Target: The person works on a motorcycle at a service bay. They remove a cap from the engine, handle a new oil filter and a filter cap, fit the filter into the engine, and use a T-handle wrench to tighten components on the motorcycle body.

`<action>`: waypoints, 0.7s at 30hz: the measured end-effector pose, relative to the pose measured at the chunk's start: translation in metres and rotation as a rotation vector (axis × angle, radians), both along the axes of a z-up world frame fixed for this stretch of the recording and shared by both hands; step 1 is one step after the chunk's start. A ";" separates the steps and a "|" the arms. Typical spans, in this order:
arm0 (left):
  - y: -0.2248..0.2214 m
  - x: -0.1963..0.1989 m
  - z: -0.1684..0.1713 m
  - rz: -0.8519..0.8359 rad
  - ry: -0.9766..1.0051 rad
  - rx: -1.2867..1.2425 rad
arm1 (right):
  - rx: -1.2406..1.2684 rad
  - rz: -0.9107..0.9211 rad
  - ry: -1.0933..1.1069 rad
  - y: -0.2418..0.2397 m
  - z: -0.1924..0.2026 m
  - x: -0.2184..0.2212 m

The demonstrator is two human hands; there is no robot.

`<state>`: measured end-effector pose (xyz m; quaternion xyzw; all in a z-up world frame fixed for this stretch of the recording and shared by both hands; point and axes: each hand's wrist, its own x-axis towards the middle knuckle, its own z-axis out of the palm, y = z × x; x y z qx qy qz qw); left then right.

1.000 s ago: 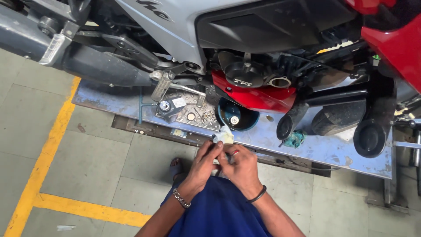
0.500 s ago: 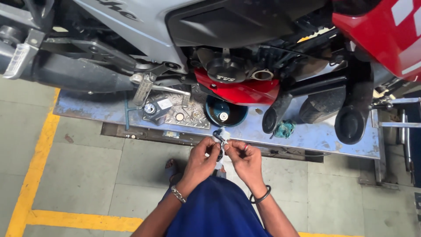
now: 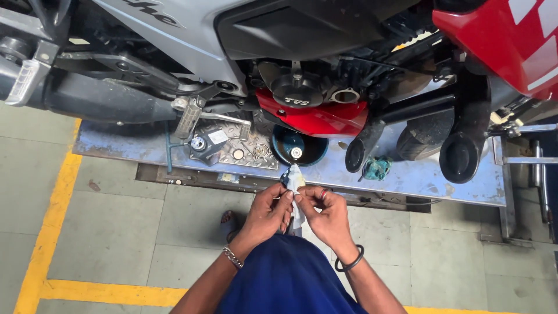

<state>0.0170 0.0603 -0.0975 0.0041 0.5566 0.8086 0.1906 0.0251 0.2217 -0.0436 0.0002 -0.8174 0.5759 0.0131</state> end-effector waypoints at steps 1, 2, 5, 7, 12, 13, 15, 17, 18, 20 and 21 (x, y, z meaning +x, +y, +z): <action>0.000 0.000 0.008 -0.011 -0.009 -0.103 | -0.014 0.001 -0.018 0.001 -0.003 0.000; 0.000 -0.001 0.016 -0.018 -0.019 -0.204 | -0.026 0.005 -0.037 0.002 -0.006 0.000; 0.009 0.000 0.014 0.185 0.348 -0.400 | 0.091 -0.078 0.032 -0.006 -0.001 0.000; 0.012 0.003 0.012 0.318 0.427 -0.592 | 0.166 -0.131 0.129 -0.004 -0.004 0.000; 0.015 0.006 0.024 0.495 0.531 -0.881 | 0.281 -0.243 0.392 -0.009 -0.007 -0.005; 0.014 0.007 0.026 0.511 0.598 -1.022 | 0.296 -0.250 0.424 -0.011 -0.009 -0.004; 0.012 0.003 0.033 0.543 0.665 -1.163 | 0.310 -0.245 0.467 -0.010 -0.012 -0.006; 0.006 0.002 0.040 0.489 0.690 -1.269 | 0.277 -0.233 0.498 -0.010 -0.015 -0.007; 0.004 -0.001 0.031 0.519 0.680 -1.285 | 0.263 -0.205 0.511 0.003 -0.025 -0.009; -0.010 -0.009 0.014 0.392 0.321 -0.560 | 0.178 -0.105 0.374 0.020 -0.046 -0.020; -0.007 -0.010 0.000 0.450 0.318 -0.582 | 0.152 -0.051 0.389 0.031 -0.060 -0.018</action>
